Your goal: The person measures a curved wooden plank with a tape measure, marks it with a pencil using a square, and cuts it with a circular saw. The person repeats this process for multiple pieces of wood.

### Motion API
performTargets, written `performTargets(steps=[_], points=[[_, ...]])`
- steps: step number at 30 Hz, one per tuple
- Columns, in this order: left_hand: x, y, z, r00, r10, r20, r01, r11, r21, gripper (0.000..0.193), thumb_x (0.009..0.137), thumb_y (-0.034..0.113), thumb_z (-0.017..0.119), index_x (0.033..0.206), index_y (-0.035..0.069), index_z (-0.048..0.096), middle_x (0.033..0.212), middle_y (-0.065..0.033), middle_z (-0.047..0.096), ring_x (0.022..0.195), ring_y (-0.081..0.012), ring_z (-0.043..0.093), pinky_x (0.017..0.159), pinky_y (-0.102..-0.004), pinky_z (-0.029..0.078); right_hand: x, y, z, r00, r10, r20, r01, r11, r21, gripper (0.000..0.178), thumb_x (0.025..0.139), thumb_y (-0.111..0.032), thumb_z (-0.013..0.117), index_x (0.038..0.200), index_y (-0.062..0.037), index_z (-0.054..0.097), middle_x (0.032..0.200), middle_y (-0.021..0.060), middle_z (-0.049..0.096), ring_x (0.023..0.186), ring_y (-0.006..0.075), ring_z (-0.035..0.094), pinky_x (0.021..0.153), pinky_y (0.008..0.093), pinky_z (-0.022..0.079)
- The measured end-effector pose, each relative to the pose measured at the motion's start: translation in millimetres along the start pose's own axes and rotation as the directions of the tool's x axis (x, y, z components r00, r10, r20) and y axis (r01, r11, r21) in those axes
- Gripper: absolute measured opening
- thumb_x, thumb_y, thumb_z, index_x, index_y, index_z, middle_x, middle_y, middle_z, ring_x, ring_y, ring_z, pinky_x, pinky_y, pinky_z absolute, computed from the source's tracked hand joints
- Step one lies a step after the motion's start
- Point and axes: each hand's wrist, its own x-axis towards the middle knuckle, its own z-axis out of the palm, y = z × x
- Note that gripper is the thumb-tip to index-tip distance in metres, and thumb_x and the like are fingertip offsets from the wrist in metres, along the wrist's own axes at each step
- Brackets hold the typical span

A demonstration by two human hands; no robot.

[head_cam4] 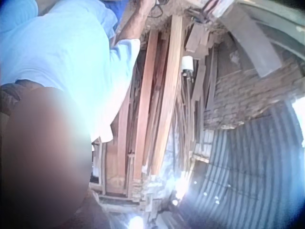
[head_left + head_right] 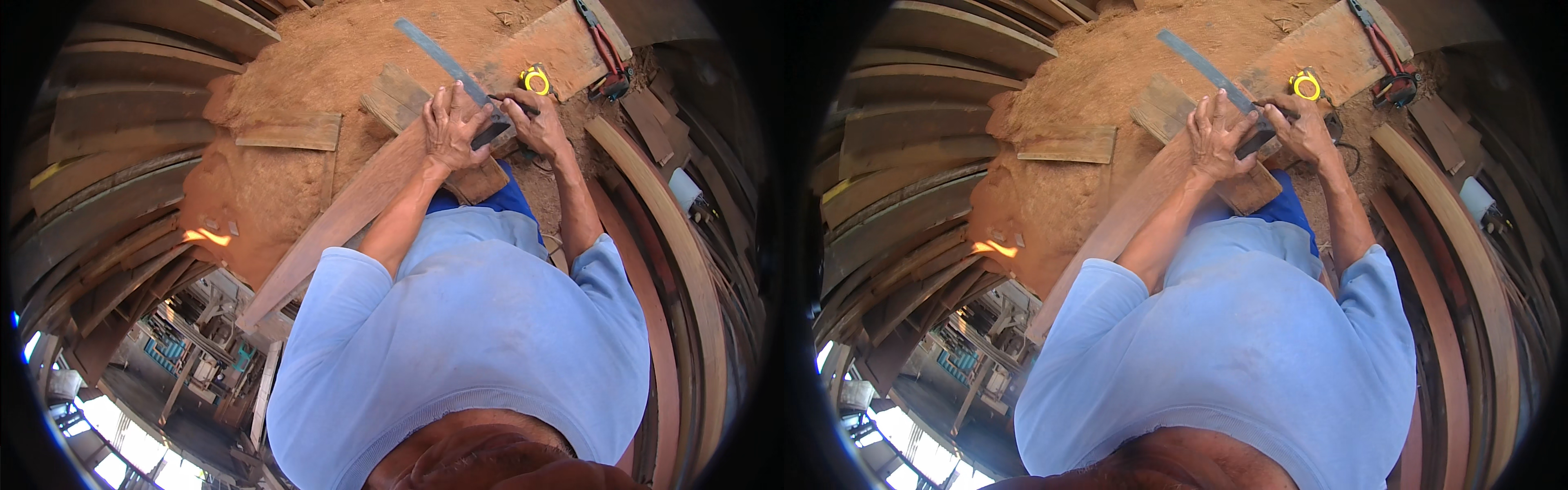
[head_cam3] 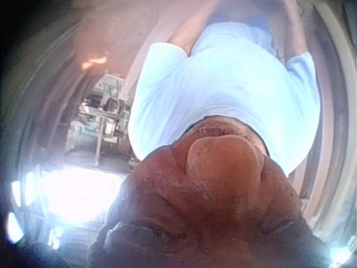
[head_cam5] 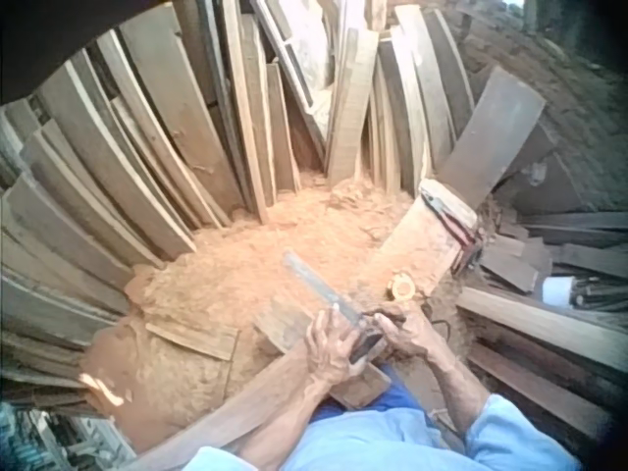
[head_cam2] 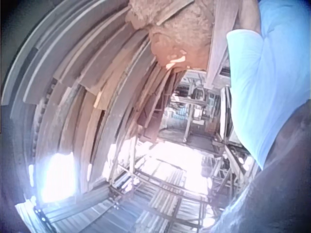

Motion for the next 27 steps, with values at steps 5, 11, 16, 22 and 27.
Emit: performTargets(steps=[5, 11, 16, 22, 27], points=[[-1.5, -2.9, 4.5, 1.0, 0.005, -0.01, -0.005, 1.0, -0.022, 0.089, 0.062, 0.047, 0.089, 0.146, 0.043, 0.06, 0.169, -0.0274, 0.026, 0.149, -0.0549, 0.025, 0.114, -0.0707, 0.025, -20.0, 16.6, -20.6, 0.96, 0.221, 0.173, -0.174, 0.951, -0.255, 0.031, 0.101, -0.027, 0.062, 0.112, -0.002, 0.077, 0.099, 0.0245, 0.075, 0.092, 0.0419, 0.072, 0.083, 0.0482, 0.056], [3.1, 1.3, -1.3, 0.999, 0.03, 0.045, -0.029, 0.999, -0.021, 0.096, 0.065, 0.047, 0.087, 0.154, 0.042, 0.051, 0.171, -0.028, 0.023, 0.151, -0.0557, 0.022, 0.116, -0.0704, 0.023, -30.1, 79.1, 56.8, 0.969, 0.246, -0.006, -0.244, 0.956, -0.163, 0.034, 0.104, -0.031, 0.06, 0.099, 0.0, 0.072, 0.089, 0.0226, 0.073, 0.088, 0.041, 0.071, 0.078, 0.05, 0.053], [-2.6, -8.5, 10.7, 0.992, -0.014, -0.128, -0.003, 0.991, -0.13, 0.098, 0.071, 0.045, 0.084, 0.16, 0.029, 0.045, 0.17, -0.0301, 0.024, 0.153, -0.0532, 0.022, 0.121, -0.0679, 0.02, -22.5, 83.5, 17.9, 0.969, 0.188, -0.16, -0.141, 0.953, 0.268, 0.032, 0.104, -0.029, 0.062, 0.093, 0.0007, 0.07, 0.078, -0.0004, 0.061, 0.076, 0.0118, 0.054, 0.07, 0.034, 0.047], [5.1, 2.3, 10.6, 0.996, -0.085, -0.02, 0.086, 0.995, 0.041, 0.095, 0.076, 0.041, 0.084, 0.161, 0.029, 0.044, 0.168, -0.0326, 0.024, 0.154, -0.0516, 0.024, 0.124, -0.0655, 0.02, 35.4, 162.7, -132.1, 0.813, 0.222, -0.539, -0.138, 0.972, 0.192, 0.03, 0.109, -0.027, 0.059, 0.105, -0.0007, 0.074, 0.088, -0.0015, 0.067, 0.075, 0.0088, 0.057, 0.07, 0.0299, 0.047], [7.8, 5.2, 8.9, 0.997, -0.083, 0.008, 0.082, 0.994, 0.068, 0.093, 0.076, 0.039, 0.085, 0.16, 0.04, 0.045, 0.169, -0.0327, 0.022, 0.154, -0.0531, 0.022, 0.123, -0.0673, 0.021, 70.3, 214.2, -176.4, 0.829, 0.385, -0.406, -0.492, 0.847, -0.203, 0.047, 0.107, -0.046, 0.055, 0.113, -0.0022, 0.072, 0.101, 0.0168, 0.076, 0.091, 0.0298, 0.072, 0.079, 0.0437, 0.053]])
